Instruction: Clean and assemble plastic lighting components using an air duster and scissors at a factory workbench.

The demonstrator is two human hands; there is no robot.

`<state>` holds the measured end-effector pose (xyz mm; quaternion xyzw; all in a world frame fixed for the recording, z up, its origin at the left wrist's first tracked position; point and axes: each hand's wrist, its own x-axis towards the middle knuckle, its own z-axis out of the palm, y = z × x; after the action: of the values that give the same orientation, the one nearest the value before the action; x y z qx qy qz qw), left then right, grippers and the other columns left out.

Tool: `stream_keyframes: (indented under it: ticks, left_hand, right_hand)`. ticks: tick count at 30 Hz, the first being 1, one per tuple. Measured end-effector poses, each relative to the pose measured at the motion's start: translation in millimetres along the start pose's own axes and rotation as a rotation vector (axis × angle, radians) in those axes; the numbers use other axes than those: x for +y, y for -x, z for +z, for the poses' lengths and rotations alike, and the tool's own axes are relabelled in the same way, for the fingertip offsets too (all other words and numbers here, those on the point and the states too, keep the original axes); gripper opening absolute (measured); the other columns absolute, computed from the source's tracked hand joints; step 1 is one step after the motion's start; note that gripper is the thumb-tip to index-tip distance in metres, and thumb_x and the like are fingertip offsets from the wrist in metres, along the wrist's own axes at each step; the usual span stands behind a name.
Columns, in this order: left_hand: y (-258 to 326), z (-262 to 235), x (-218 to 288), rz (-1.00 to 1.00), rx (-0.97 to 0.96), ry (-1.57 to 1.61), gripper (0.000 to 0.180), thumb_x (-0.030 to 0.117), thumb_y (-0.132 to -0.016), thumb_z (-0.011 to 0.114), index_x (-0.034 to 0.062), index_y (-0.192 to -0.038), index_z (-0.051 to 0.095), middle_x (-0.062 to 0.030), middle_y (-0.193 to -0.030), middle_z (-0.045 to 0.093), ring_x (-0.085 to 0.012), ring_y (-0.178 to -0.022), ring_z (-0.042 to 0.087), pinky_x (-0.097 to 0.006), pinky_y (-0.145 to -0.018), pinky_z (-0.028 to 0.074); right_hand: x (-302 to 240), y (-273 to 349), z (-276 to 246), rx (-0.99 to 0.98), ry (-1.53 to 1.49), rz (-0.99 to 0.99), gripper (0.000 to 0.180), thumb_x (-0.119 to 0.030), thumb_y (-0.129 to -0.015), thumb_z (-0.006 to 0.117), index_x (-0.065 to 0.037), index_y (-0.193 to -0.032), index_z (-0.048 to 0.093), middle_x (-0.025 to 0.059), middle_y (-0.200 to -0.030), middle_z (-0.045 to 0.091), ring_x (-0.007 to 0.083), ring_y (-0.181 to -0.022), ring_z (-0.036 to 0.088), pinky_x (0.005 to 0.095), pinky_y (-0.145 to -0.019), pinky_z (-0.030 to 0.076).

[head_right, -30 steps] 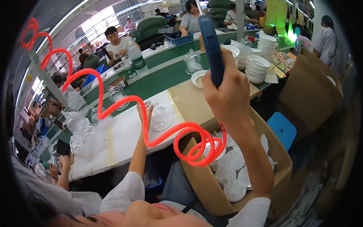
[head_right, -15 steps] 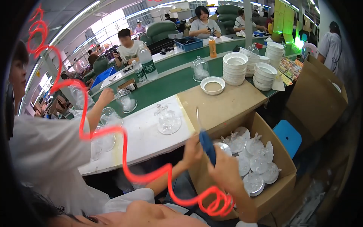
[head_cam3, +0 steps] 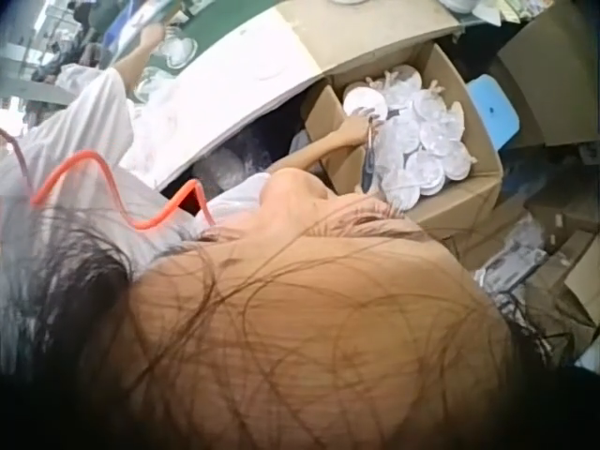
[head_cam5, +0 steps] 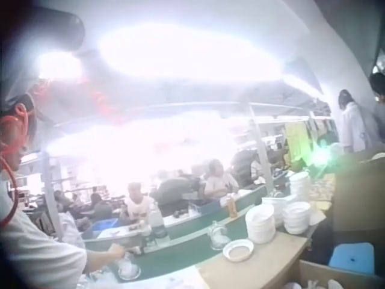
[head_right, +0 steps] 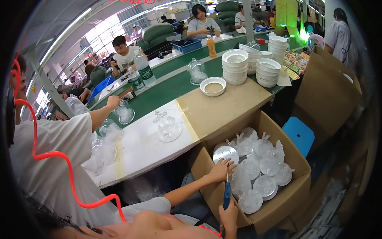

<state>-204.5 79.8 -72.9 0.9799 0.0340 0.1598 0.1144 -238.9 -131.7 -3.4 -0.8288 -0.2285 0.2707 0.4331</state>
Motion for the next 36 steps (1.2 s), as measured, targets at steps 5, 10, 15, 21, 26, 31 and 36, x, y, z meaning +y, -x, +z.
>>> stream_keyframes:
  ticks: [5, 10, 15, 21, 26, 31, 36]
  left_hand:
    - [-5.3, -5.5, 4.0, -0.063, -0.084, -0.029, 0.038, 0.03, -0.081, 0.054, 0.0075, -0.112, 0.054, -0.0113, -0.116, 0.054, -0.029, -0.117, 0.043, -0.048, -0.099, 0.029]
    - [-4.6, -6.0, 4.6, -0.057, -0.066, -0.045, 0.04, 0.029, -0.081, 0.054, 0.0073, -0.114, 0.053, -0.0118, -0.117, 0.054, -0.0293, -0.117, 0.043, -0.049, -0.099, 0.028]
    - [-5.8, -6.4, 5.5, -0.1, -0.075, -0.044, 0.046, 0.027, -0.081, 0.053, 0.0064, -0.121, 0.048, -0.013, -0.118, 0.052, -0.0289, -0.118, 0.042, -0.049, -0.1, 0.027]
    - [-2.2, -6.2, 5.5, -0.1, -0.007, -0.061, 0.05, 0.028, -0.078, 0.057, 0.005, -0.121, 0.049, -0.0134, -0.113, 0.054, -0.0291, -0.115, 0.044, -0.049, -0.1, 0.026]
    - [3.4, -6.9, 8.6, -0.119, -0.019, -0.05, 0.052, 0.029, -0.077, 0.058, 0.0035, -0.121, 0.048, -0.0142, -0.113, 0.054, -0.0295, -0.114, 0.045, -0.049, -0.099, 0.027]
    - [-9.5, -1.6, 16.9, -0.11, -0.103, 0.004, 0.05, 0.026, -0.077, 0.057, 0.0066, -0.122, 0.048, -0.0162, -0.116, 0.052, -0.0332, -0.112, 0.045, -0.05, -0.098, 0.029]
    - [-2.1, -9.1, -16.6, -0.103, 0.03, 0.077, 0.035, 0.026, -0.071, 0.061, 0.0044, -0.098, 0.059, -0.0165, -0.103, 0.056, -0.0348, -0.098, 0.05, -0.042, -0.084, 0.04]
  right_hand:
    - [20.9, -8.4, 10.9, 0.011, -0.133, 0.019, 0.041, -0.017, -0.073, 0.057, 0.001, -0.11, 0.05, 0.0234, -0.071, 0.059, 0.0401, -0.069, 0.059, 0.0445, -0.062, 0.046]
    - [20.2, -5.0, 9.1, 0.009, -0.116, 0.018, 0.04, -0.017, -0.074, 0.057, 0.001, -0.11, 0.05, 0.024, -0.071, 0.058, 0.0405, -0.069, 0.059, 0.0445, -0.062, 0.045]
    - [16.9, -7.5, 12.4, 0.012, -0.15, 0.037, 0.043, -0.017, -0.074, 0.057, 0.0, -0.112, 0.049, 0.0244, -0.07, 0.058, 0.0405, -0.068, 0.059, 0.0445, -0.061, 0.045]
    - [27.0, -9.4, 21.3, 0.027, -0.199, 0.011, 0.046, -0.017, -0.074, 0.057, 0.002, -0.115, 0.048, 0.023, -0.067, 0.057, 0.0385, -0.062, 0.059, 0.0429, -0.058, 0.045]
    - [30.8, -5.0, 25.1, 0.022, -0.263, -0.006, 0.046, -0.017, -0.074, 0.057, 0.002, -0.115, 0.048, 0.0211, -0.064, 0.057, 0.0355, -0.058, 0.058, 0.0413, -0.056, 0.044]
    - [24.3, -1.1, 7.2, 0.061, -0.144, 0.046, 0.038, -0.018, -0.075, 0.057, 0.002, -0.107, 0.052, 0.0219, -0.068, 0.057, 0.038, -0.064, 0.058, 0.0429, -0.059, 0.045]
    - [4.3, 17.8, -30.7, 0.151, -0.028, 0.082, 0.03, -0.017, -0.076, 0.057, 0.001, -0.1, 0.053, 0.0235, -0.069, 0.056, 0.0407, -0.066, 0.057, 0.0436, -0.06, 0.044]
